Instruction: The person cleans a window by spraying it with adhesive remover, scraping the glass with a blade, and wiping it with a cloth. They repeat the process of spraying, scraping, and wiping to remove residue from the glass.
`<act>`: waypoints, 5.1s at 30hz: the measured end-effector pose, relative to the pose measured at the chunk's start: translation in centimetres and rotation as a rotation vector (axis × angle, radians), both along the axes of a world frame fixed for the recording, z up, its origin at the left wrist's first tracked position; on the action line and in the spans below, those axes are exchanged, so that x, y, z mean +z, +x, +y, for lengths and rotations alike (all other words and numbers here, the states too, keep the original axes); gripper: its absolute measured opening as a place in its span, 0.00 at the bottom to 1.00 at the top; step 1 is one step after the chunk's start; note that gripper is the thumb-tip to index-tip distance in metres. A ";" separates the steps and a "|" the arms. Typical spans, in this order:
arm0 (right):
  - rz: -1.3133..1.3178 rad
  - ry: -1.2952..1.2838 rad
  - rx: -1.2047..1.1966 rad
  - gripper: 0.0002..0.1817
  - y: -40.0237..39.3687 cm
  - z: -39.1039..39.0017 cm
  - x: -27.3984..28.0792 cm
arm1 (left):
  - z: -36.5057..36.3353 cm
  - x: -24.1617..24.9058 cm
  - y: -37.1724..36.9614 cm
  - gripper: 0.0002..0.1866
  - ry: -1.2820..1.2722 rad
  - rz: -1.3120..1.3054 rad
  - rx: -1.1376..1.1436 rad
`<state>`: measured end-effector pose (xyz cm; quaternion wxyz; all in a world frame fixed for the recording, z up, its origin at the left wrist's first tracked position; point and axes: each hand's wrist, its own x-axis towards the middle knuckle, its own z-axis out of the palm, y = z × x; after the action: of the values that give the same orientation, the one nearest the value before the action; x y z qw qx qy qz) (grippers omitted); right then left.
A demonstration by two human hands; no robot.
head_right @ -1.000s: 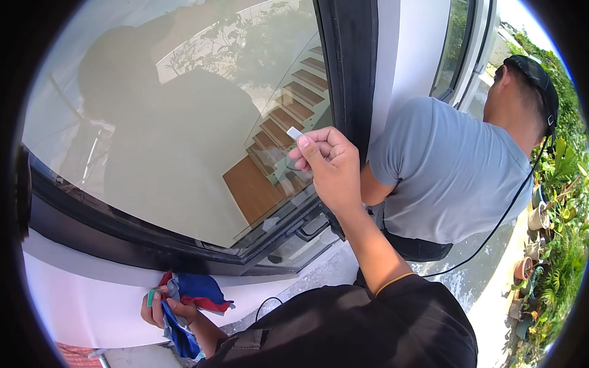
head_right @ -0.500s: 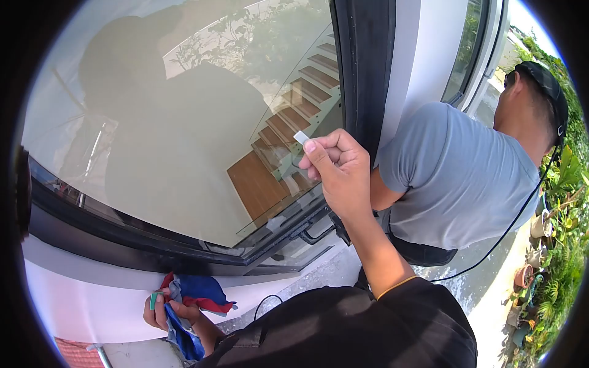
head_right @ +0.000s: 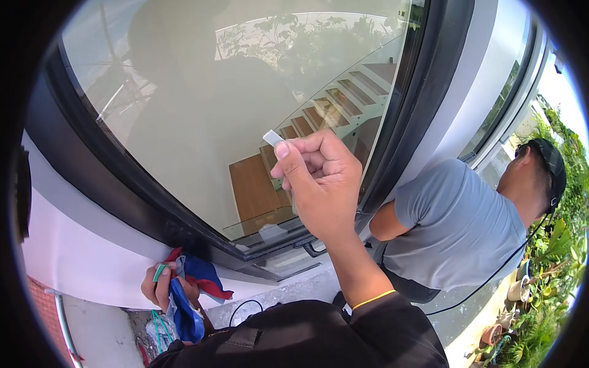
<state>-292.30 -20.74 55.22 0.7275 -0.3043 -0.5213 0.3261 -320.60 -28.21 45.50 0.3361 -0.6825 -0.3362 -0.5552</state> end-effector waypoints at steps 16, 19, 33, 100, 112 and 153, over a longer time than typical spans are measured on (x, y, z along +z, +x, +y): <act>-0.046 -0.504 0.124 0.09 7.0 -8.7 -20.1 | -1.1 -3.3 2.3 0.13 -0.366 -0.240 -0.304; -0.073 -0.613 0.169 0.08 7.1 -11.2 -22.1 | -1.1 -1.8 4.8 0.12 -0.431 0.048 -0.264; -0.353 -0.751 0.860 0.12 2.9 -11.6 -41.5 | 1.3 -12.5 11.4 0.15 -1.543 -0.876 -0.833; -0.342 -0.663 -0.175 0.07 16.6 -17.0 -33.4 | 12.1 -0.1 25.6 0.20 0.062 0.387 0.195; -0.224 -0.426 -0.041 0.30 13.5 -12.8 -18.5 | 12.0 2.8 27.4 0.17 0.126 0.494 0.175; -0.010 -0.228 -0.111 0.13 4.2 0.2 -6.3 | -1.0 0.4 -0.5 0.29 0.074 -0.056 0.276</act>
<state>-288.10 -20.52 48.90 0.7026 -0.4151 -0.4668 0.3407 -321.05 -29.19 45.95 0.4247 -0.6011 -0.4156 -0.5344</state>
